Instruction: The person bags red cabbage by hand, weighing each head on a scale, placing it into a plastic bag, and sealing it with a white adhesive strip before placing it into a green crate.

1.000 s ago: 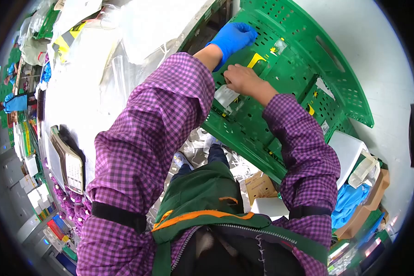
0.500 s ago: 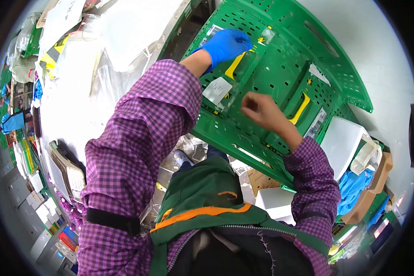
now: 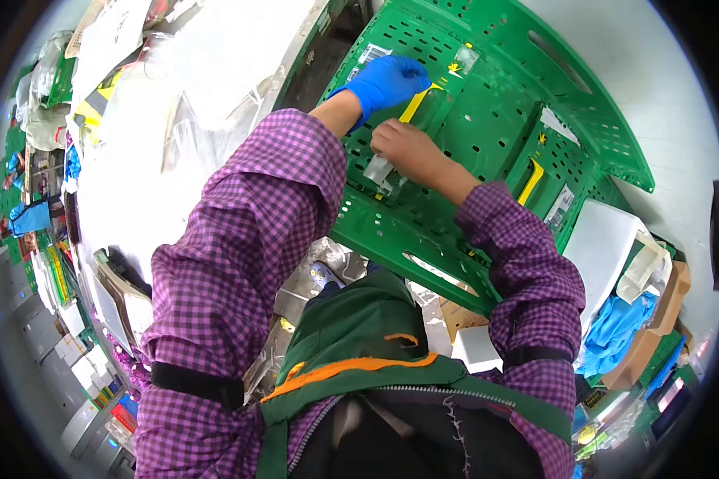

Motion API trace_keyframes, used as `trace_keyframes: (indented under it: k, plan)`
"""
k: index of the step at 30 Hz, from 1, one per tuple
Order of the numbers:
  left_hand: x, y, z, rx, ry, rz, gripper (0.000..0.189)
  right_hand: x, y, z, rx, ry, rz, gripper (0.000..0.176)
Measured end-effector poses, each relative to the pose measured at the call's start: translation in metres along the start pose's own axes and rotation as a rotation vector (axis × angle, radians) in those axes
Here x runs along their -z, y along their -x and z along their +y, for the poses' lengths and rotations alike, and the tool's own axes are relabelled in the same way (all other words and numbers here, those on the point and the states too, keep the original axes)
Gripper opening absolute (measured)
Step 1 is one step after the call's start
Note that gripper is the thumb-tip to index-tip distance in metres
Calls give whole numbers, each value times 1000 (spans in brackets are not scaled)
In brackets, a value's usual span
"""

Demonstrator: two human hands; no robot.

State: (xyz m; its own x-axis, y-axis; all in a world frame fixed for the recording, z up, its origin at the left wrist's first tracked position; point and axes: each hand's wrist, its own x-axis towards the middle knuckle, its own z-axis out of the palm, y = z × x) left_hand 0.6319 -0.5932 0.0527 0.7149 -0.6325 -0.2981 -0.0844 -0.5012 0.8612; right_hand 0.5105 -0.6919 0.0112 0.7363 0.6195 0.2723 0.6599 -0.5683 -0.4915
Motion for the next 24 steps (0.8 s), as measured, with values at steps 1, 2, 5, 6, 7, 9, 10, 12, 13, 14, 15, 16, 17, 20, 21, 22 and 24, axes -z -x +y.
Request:
trace_keyframes:
  k: [1,2,5,6,7,9,10,12,13,14,15,16,17,20,21,22,24]
  plan:
    - [-2,1,-1,-1,1,4,38,5,4,-2,3,2,-2,15]
    - [-7,4,-4,18,-114,-42,46,15,13,-8,-21,-44,-118,16]
    - [-21,7,-23,37,-303,-143,60,49,34,-38,-100,-245,-232,18]
    - [-23,9,-26,38,-384,-200,67,57,42,-53,-155,-402,-223,19]
    - [-24,10,-24,34,-384,-201,67,59,53,-70,-164,-470,-247,18]
    - [-29,15,-16,12,-540,-164,69,74,68,-92,-410,-546,-204,18]
    - [-31,17,-13,1,-538,-166,69,75,75,-85,-417,-538,-202,18]
    - [-35,21,-10,14,-514,-97,66,68,94,-55,-857,-405,54,22]
    - [-39,25,-6,5,-512,-106,66,61,103,-40,-869,-400,59,22]
    - [-43,30,-3,10,-538,-61,64,55,110,-23,-974,-334,19,27]
    - [-47,33,1,17,-567,-11,62,53,115,-11,-1074,-269,-20,31]
    - [-51,37,4,-61,-591,49,65,55,113,-5,-1076,-269,-11,31]
    - [-54,40,8,-65,-599,47,65,57,110,0,-972,-43,84,35]
    - [-74,48,23,-76,-650,-34,70,65,129,0,-837,223,182,43]
    - [-82,50,27,-20,-697,-40,71,68,137,3,-785,257,176,46]
    - [-87,50,25,46,-744,-35,73,68,149,4,-833,215,173,50]
    - [-98,34,7,71,-740,46,74,68,170,-4,-986,226,211,58]
